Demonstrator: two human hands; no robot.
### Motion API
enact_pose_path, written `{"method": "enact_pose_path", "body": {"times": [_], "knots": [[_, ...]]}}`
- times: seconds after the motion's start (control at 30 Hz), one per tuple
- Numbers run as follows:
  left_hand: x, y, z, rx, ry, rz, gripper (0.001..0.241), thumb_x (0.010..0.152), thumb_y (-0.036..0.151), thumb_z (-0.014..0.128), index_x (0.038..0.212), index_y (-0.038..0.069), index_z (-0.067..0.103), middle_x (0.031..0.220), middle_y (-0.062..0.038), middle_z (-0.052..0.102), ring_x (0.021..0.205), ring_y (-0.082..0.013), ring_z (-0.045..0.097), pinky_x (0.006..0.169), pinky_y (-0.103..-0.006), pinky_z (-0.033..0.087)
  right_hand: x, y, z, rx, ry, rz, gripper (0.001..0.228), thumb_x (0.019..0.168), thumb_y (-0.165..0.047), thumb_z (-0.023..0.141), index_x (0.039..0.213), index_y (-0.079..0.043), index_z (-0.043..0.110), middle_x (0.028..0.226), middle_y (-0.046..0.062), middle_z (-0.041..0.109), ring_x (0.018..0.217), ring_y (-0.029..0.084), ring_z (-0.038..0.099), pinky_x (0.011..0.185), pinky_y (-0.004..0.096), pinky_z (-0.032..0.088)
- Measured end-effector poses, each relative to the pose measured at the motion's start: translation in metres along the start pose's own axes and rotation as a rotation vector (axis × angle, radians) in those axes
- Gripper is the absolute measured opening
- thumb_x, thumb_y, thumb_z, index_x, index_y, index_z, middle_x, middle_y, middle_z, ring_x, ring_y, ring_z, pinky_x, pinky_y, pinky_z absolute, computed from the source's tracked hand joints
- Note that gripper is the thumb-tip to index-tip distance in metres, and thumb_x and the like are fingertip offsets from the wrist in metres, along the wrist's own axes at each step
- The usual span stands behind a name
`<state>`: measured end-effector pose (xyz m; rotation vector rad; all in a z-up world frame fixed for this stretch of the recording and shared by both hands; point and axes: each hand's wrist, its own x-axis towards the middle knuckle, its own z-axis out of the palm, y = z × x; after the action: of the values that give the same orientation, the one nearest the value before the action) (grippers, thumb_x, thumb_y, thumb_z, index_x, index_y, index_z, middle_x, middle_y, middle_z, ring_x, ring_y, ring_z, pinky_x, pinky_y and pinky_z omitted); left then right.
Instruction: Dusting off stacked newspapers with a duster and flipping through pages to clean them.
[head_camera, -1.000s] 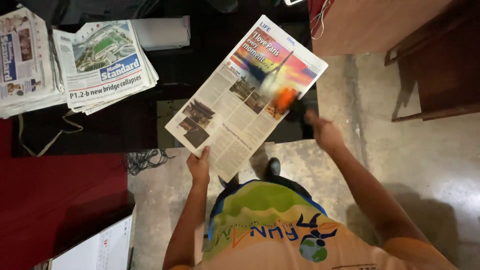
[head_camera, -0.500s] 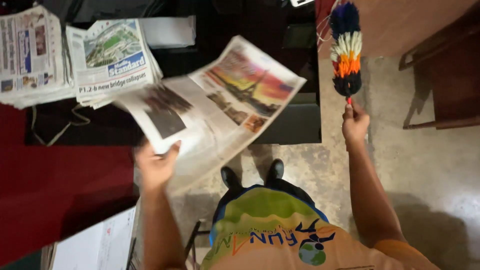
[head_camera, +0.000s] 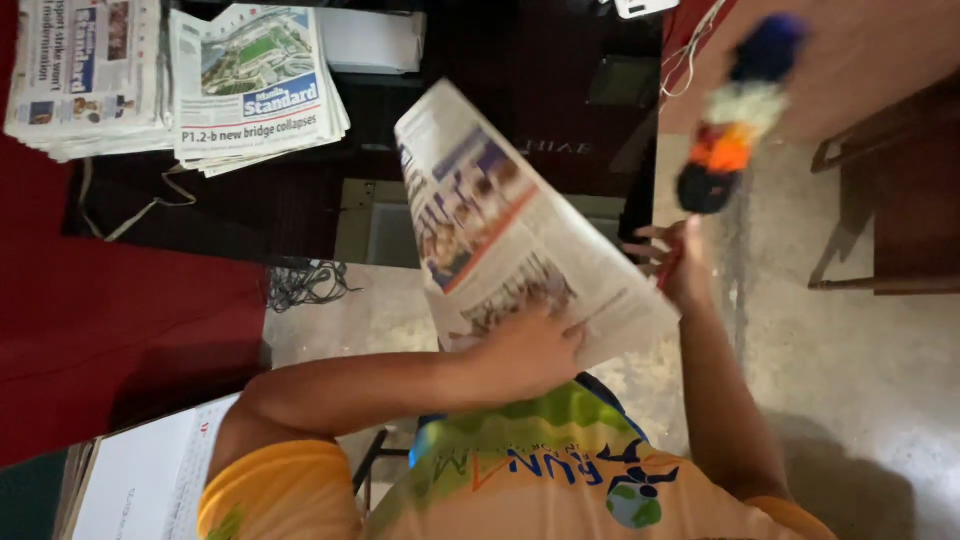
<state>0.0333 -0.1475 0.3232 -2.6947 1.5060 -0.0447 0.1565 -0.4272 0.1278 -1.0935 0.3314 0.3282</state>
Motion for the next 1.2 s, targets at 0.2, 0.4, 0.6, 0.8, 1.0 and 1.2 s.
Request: {"method": "enact_pose_path", "body": {"times": [0.2,0.4,0.6,0.8,1.0,1.2], "knots": [[0.020,0.029,0.076,-0.146,-0.084,0.091,0.020,0.077,0.022,0.064,0.076,0.009,0.078,0.087,-0.010,0.072,0.094,-0.0327,0.068,0.102,-0.0542,0.047,-0.011,0.019,0.004,-0.232,-0.090,0.108,0.046,0.096,-0.035,0.068,0.131,-0.009,0.053,0.125,0.012,0.070,0.099,0.031,0.076,0.074,0.042,0.060],[0.015,0.024,0.069,-0.427,0.052,0.088,0.039,0.074,0.031,0.072,0.101,0.002,0.075,0.092,-0.011,0.072,0.096,-0.0288,0.069,0.109,-0.0568,0.042,-0.007,0.067,0.011,-0.877,-0.042,-0.304,0.073,0.070,-0.026,0.095,0.122,-0.001,0.051,0.110,0.014,0.067,0.093,0.029,0.070,0.074,0.039,0.059],[-0.071,-0.044,0.191,-1.295,1.093,-0.856,0.029,0.091,0.013,0.081,0.116,0.006,0.068,0.115,-0.010,0.065,0.098,-0.0253,0.067,0.090,-0.0394,0.065,-0.018,0.088,0.045,-1.340,0.120,-0.625,0.079,0.061,-0.032,0.100,0.115,0.002,0.054,0.101,0.019,0.063,0.091,0.036,0.065,0.074,0.046,0.054],[-0.153,-0.046,0.306,-1.596,0.632,-1.866,0.071,0.090,0.026,0.081,0.144,0.005,0.039,0.125,-0.012,0.063,0.110,-0.0235,0.063,0.089,-0.0405,0.052,-0.006,0.076,0.047,-1.382,0.272,-0.233,0.068,0.081,-0.052,0.087,0.107,0.002,0.054,0.082,0.023,0.067,0.078,0.046,0.067,0.068,0.055,0.053],[-0.136,-0.077,0.272,-2.304,1.059,-1.272,0.051,0.089,0.015,0.066,0.136,-0.001,0.054,0.112,-0.014,0.070,0.098,-0.0314,0.071,0.084,-0.0447,0.059,0.051,0.053,0.031,-1.469,0.284,-0.508,0.042,0.100,-0.038,0.068,0.125,-0.005,0.063,0.093,0.027,0.069,0.087,0.051,0.066,0.074,0.061,0.051],[-0.122,-0.138,0.192,-2.116,1.116,-0.890,0.056,0.085,0.002,0.066,0.140,0.003,0.054,0.119,-0.014,0.069,0.104,-0.0274,0.070,0.091,-0.0411,0.058,0.092,0.053,0.040,-1.805,0.387,-0.891,0.058,0.084,-0.039,0.073,0.131,-0.007,0.063,0.114,0.026,0.066,0.097,0.045,0.062,0.083,0.050,0.052]]}}
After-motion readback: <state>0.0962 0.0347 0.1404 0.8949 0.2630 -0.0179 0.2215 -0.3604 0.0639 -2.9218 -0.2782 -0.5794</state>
